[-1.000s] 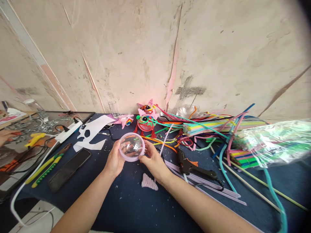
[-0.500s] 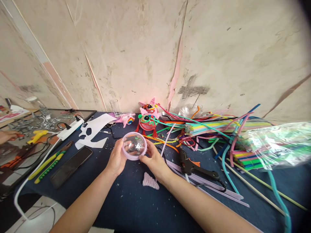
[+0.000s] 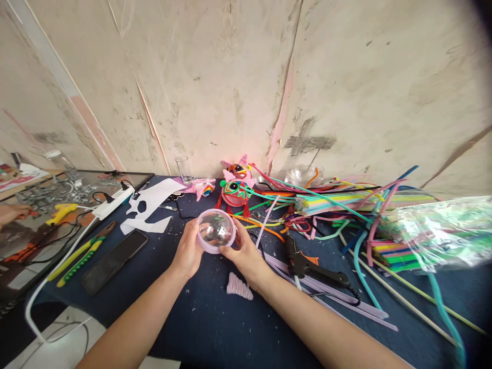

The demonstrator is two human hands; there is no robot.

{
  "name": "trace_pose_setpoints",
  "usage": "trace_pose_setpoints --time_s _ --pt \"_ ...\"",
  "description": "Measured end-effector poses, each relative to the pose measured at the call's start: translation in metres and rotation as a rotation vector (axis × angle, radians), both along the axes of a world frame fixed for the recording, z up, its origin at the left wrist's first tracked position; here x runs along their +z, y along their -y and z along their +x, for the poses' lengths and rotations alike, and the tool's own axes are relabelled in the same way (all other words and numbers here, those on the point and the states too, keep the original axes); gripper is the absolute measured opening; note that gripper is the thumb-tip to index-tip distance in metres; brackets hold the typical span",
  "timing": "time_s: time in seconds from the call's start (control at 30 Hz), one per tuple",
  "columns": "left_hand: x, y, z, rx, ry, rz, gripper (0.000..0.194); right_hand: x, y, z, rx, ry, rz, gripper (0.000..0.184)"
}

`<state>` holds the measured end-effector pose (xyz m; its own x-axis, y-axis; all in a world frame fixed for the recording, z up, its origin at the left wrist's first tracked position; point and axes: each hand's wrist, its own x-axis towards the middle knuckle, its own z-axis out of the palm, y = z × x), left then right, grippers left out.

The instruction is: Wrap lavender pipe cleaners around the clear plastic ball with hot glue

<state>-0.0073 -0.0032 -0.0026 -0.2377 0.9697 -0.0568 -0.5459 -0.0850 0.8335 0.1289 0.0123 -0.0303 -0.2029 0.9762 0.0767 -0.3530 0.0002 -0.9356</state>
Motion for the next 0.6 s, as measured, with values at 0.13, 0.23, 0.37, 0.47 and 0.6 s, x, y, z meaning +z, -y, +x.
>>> trace_pose_setpoints --time_s 0.13,0.23,0.37,0.47,0.6 --pt "-0.003 -0.002 -0.002 0.004 0.029 -0.074 0.029 0.008 0.004 0.003 0.017 0.041 0.0 0.085" --pt "0.001 -0.007 -0.008 -0.081 0.106 -0.21 0.028 0.017 0.005 0.006 -0.006 0.079 -0.069 0.085" --pt "0.009 -0.012 -0.019 -0.257 0.231 -0.308 0.044 0.023 0.0 0.011 -0.111 0.046 -0.172 0.063" --pt "0.01 -0.015 -0.027 -0.289 0.292 -0.31 0.05 0.021 -0.006 0.015 -0.198 0.043 -0.144 0.027" --pt "0.004 -0.016 -0.034 -0.334 0.352 -0.28 0.054 0.02 -0.008 0.017 -0.173 0.042 -0.068 0.011"
